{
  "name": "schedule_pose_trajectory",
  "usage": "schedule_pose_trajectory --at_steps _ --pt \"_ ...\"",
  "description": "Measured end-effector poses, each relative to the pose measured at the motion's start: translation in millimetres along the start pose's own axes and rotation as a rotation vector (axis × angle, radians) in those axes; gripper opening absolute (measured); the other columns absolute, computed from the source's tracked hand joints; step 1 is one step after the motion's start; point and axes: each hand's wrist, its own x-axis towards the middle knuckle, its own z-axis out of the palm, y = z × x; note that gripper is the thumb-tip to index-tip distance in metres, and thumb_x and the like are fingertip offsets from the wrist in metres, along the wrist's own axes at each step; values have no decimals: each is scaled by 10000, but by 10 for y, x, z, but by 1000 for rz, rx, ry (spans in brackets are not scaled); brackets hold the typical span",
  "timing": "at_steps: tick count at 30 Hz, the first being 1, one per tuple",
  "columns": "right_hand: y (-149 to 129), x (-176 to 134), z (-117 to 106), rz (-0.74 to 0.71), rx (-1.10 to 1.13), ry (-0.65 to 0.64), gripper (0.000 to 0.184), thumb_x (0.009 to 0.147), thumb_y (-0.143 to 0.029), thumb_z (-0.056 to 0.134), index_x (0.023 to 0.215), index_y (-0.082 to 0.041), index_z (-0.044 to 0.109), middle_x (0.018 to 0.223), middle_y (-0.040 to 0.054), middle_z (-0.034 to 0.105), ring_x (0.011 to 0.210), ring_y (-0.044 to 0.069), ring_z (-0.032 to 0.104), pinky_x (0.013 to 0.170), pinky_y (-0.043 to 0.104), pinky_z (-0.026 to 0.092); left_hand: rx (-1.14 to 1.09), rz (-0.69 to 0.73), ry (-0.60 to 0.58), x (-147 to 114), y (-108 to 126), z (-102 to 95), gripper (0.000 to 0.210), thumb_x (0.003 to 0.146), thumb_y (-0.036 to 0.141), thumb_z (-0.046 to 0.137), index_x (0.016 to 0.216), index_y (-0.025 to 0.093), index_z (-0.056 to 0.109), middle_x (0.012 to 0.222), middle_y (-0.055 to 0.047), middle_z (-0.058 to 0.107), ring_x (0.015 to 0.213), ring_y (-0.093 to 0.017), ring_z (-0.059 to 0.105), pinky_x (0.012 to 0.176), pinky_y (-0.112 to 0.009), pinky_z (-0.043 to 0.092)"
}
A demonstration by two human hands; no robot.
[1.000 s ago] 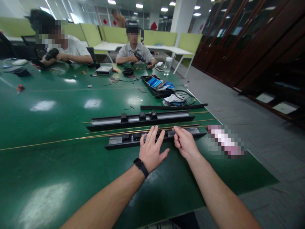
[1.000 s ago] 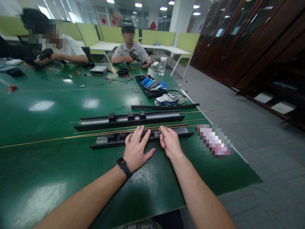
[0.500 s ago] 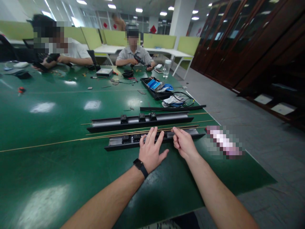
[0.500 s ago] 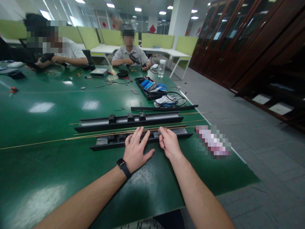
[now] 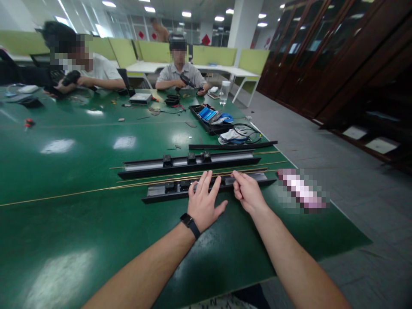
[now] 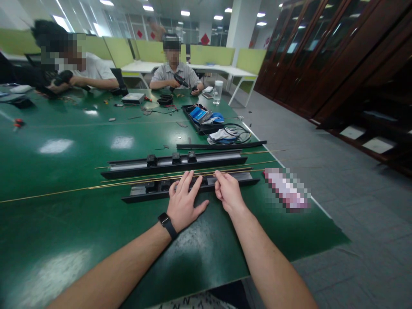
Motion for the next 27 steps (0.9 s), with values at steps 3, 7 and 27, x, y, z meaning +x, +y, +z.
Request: schedule_pose_trajectory --at_steps 3,7,27 --pt "4 2 -3 -1 -4 -1 352 772 -469 774 851 -162 621 452 -73 498 264 41 338 272 155 168 0 0 -2 -1 -5 10 716 881 568 564 1509 265 401 1641 -109 263 1505 -291 268 1135 -491 293" --pt "13 5 -7 -3 -7 1 349 777 -468 772 858 -163 623 451 -73 499 266 42 341 274 156 167 -2 1 3 -3 -7 24 720 877 568 571 1508 264 405 1639 -113 270 1505 -297 266 1136 -495 288" --pt "-37 -22 28 11 -21 20 388 744 -496 783 845 -157 622 447 -72 504 259 40 339 267 154 187 -1 5 7 -5 -10 16 733 869 561 585 1512 264 395 1638 -113 274 1512 -286 249 1138 -489 283"
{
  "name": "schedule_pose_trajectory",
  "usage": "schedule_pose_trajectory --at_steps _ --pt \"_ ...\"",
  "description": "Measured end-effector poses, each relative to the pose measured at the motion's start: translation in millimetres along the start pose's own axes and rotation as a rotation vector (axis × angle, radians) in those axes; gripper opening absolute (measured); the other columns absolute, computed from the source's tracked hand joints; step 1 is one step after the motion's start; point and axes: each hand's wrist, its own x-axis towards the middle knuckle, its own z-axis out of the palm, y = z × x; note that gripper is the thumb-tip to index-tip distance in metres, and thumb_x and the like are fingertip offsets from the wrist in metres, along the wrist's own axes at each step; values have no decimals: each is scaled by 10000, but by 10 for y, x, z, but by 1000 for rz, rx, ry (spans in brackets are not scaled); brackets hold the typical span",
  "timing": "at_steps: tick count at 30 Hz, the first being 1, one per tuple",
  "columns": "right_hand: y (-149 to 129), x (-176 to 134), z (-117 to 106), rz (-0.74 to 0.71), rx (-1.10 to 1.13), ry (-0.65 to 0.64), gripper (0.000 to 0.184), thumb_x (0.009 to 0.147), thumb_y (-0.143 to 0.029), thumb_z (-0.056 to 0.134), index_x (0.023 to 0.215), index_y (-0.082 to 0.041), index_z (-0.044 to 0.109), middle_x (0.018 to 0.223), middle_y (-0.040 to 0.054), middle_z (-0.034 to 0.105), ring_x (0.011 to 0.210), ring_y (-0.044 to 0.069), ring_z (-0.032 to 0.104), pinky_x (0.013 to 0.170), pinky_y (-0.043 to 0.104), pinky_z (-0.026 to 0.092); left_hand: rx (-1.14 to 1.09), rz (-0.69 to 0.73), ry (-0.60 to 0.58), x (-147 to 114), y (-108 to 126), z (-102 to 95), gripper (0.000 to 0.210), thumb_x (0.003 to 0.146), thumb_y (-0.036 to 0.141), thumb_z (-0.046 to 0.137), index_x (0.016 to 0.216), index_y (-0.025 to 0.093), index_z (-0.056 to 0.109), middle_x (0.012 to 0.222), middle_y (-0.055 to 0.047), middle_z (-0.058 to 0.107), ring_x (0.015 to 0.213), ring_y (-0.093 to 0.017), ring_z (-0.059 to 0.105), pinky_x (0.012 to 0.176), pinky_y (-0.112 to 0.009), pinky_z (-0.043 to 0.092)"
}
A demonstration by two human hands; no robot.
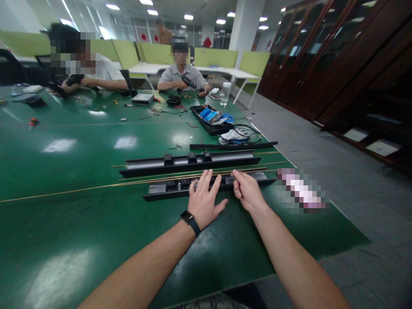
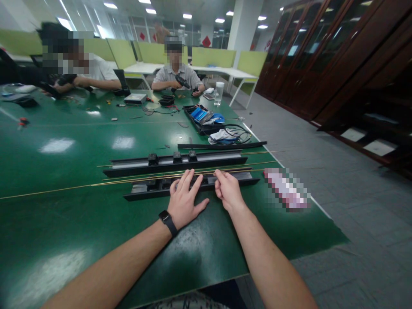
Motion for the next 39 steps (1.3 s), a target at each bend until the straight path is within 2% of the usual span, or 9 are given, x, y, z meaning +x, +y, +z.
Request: schedule_pose_trajectory --at_steps 39 --pt "17 4 2 -26 -5 -24 350 777 -481 757 850 -173 608 452 -73 509 259 47 348 266 158 189 -4 -8 1 9 7 -19 725 866 547 598 1504 259 410 1636 -118 276 1511 -288 254 1141 -487 276"
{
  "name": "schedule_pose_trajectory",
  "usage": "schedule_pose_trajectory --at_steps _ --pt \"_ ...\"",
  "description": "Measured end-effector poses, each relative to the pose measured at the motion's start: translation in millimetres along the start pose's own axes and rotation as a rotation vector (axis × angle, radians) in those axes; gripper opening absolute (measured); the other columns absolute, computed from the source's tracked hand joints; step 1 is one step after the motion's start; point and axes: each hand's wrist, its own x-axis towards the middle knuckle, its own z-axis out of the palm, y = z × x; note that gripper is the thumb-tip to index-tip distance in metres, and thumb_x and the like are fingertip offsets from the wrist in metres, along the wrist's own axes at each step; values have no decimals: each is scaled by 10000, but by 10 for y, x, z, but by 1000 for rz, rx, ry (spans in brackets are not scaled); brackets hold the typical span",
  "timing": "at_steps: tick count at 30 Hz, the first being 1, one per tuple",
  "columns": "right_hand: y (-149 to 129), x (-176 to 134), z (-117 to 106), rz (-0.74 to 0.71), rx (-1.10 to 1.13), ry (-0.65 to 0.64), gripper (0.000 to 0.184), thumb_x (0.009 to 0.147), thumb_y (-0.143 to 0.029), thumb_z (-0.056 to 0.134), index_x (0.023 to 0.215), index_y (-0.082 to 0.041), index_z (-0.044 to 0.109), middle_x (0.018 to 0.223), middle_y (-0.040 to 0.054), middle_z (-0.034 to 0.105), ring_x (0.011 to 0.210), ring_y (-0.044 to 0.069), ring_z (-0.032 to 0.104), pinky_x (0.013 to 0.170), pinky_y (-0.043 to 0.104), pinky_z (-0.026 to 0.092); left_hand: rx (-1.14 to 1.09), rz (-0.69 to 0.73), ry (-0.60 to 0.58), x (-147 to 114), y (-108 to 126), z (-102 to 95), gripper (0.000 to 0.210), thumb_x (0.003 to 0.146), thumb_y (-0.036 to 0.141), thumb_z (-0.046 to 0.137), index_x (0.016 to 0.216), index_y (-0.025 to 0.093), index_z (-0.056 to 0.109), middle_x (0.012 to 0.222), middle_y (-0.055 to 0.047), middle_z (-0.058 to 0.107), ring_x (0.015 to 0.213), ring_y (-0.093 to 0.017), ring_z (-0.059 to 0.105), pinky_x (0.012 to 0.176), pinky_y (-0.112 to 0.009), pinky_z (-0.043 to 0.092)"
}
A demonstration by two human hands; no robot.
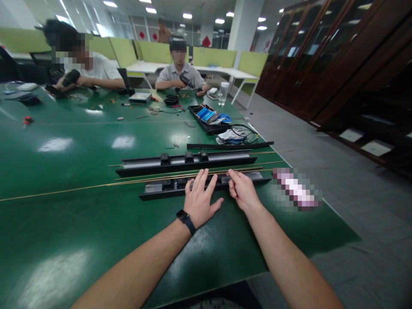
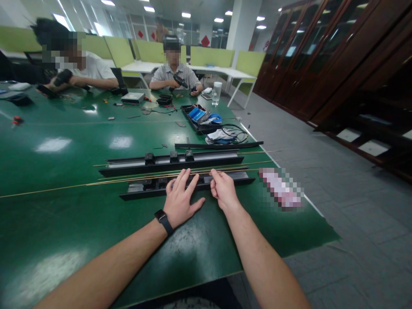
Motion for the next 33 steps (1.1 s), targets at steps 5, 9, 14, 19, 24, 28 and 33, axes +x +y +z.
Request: schedule_pose_trajectory --at_steps 5,9,14,19,24,28,33 --pt "5 9 -1 0 -1 -5 335 785 -475 749 852 -176 613 455 -70 510 266 51 353 266 159 187 4 -1 7 -2 0 7 720 878 552 576 1511 260 398 1646 -113 250 1521 -278 229 1146 -492 269" --pt "-7 1 2 9 0 -7 338 786 -478 749 842 -177 607 451 -71 506 268 49 353 268 158 189 2 -4 -1 -3 2 8 729 871 550 588 1513 266 394 1641 -114 262 1518 -282 238 1145 -492 271" --pt "-21 -11 10 10 -1 -2 362 772 -492 763 834 -172 605 451 -69 508 266 46 356 266 155 193 -5 -7 -8 -2 7 -3 723 876 551 582 1514 266 394 1644 -114 253 1516 -281 240 1145 -492 263" --pt "-8 -1 1 14 -9 2 374 776 -505 763 842 -171 609 455 -67 510 267 45 357 264 152 194 1 -6 -8 0 6 -12 730 872 554 585 1514 264 393 1638 -118 269 1517 -281 240 1140 -484 271" --pt "-12 -6 -2 16 -26 6 372 793 -515 745 849 -177 601 449 -71 502 268 48 354 266 155 193 4 -5 -10 0 11 -11 737 863 551 599 1513 267 398 1634 -121 280 1512 -297 249 1138 -488 272" --pt "-20 -10 5 14 -23 2 350 787 -492 750 850 -179 606 450 -69 507 263 50 350 266 160 195 3 -7 -9 3 19 -18 727 868 549 592 1511 266 402 1634 -118 280 1515 -295 242 1141 -489 270" --pt "3 2 -3 16 -5 4 358 779 -498 754 848 -177 612 446 -68 505 262 51 355 262 156 187 -4 -6 -13 2 16 -23 722 871 553 588 1506 257 412 1638 -119 268 1507 -302 263 1134 -489 286"
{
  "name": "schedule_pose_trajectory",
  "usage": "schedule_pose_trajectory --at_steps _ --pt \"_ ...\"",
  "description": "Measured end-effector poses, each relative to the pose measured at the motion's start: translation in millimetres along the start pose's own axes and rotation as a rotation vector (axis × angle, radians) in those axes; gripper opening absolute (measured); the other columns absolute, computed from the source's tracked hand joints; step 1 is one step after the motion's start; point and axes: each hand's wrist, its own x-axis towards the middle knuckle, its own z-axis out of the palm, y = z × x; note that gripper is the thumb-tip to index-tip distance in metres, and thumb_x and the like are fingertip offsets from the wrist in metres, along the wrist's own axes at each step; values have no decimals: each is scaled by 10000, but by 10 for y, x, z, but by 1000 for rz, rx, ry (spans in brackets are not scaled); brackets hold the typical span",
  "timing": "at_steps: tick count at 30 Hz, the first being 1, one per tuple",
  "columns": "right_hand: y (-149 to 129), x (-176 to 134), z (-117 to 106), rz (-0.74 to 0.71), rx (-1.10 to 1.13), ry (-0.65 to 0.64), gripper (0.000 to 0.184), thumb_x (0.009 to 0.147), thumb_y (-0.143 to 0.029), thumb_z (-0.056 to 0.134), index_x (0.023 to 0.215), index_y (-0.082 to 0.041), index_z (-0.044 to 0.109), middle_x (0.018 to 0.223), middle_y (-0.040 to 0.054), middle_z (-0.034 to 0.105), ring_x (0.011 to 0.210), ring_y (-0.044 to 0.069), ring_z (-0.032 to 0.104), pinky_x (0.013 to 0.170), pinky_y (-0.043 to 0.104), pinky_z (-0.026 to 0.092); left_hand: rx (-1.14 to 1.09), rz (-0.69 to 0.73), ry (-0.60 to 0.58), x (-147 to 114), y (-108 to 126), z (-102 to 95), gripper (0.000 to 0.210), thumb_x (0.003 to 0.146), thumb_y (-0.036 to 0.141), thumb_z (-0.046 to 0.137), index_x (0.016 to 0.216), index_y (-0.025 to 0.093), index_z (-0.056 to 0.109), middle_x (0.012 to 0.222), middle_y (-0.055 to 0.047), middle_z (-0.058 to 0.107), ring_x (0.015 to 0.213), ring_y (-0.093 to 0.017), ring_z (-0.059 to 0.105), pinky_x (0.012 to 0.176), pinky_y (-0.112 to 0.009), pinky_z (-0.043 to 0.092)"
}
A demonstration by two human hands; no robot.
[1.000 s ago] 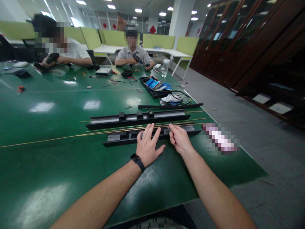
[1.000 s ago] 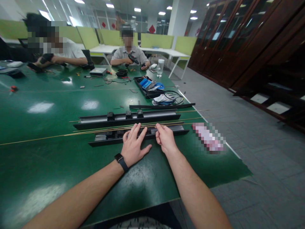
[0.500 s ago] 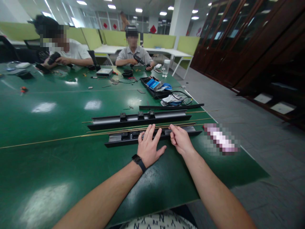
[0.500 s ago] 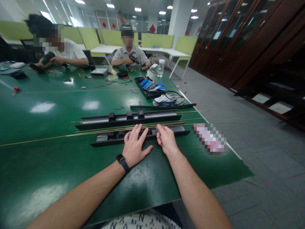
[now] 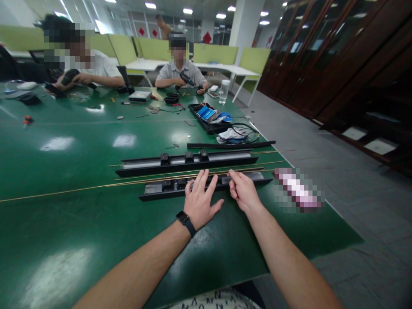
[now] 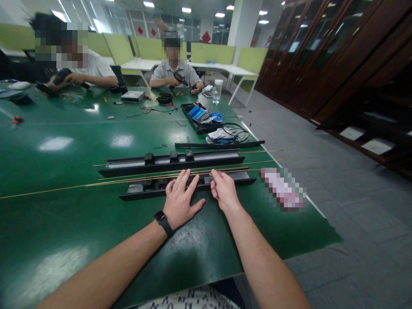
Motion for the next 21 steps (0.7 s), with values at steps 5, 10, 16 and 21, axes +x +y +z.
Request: schedule_pose_trajectory --at_steps 5,10,16,21 --pt "23 10 -16 -2 -20 -7 377 779 -509 757 871 -163 638 462 -60 517 264 48 365 261 150 191 3 -2 -6 -7 -6 6 715 876 557 582 1504 259 413 1641 -117 258 1515 -295 242 1136 -495 280" --pt "15 17 -19 8 -16 -11 367 773 -486 770 849 -146 655 462 -59 511 260 42 361 261 152 195 1 1 -11 -7 -1 1 715 881 561 572 1508 261 404 1639 -116 266 1519 -280 235 1143 -491 268" --pt "-26 -10 6 23 18 1 356 751 -462 787 841 -143 657 451 -65 504 263 41 352 264 154 196 1 3 -5 -5 -8 6 720 877 557 579 1509 260 404 1639 -111 268 1513 -286 251 1147 -484 264" --pt "-35 -15 16 31 37 8 337 760 -444 781 855 -146 656 457 -66 511 263 36 343 270 151 195 3 1 4 -16 -11 24 729 872 565 586 1510 264 405 1638 -111 271 1509 -294 259 1148 -484 264"
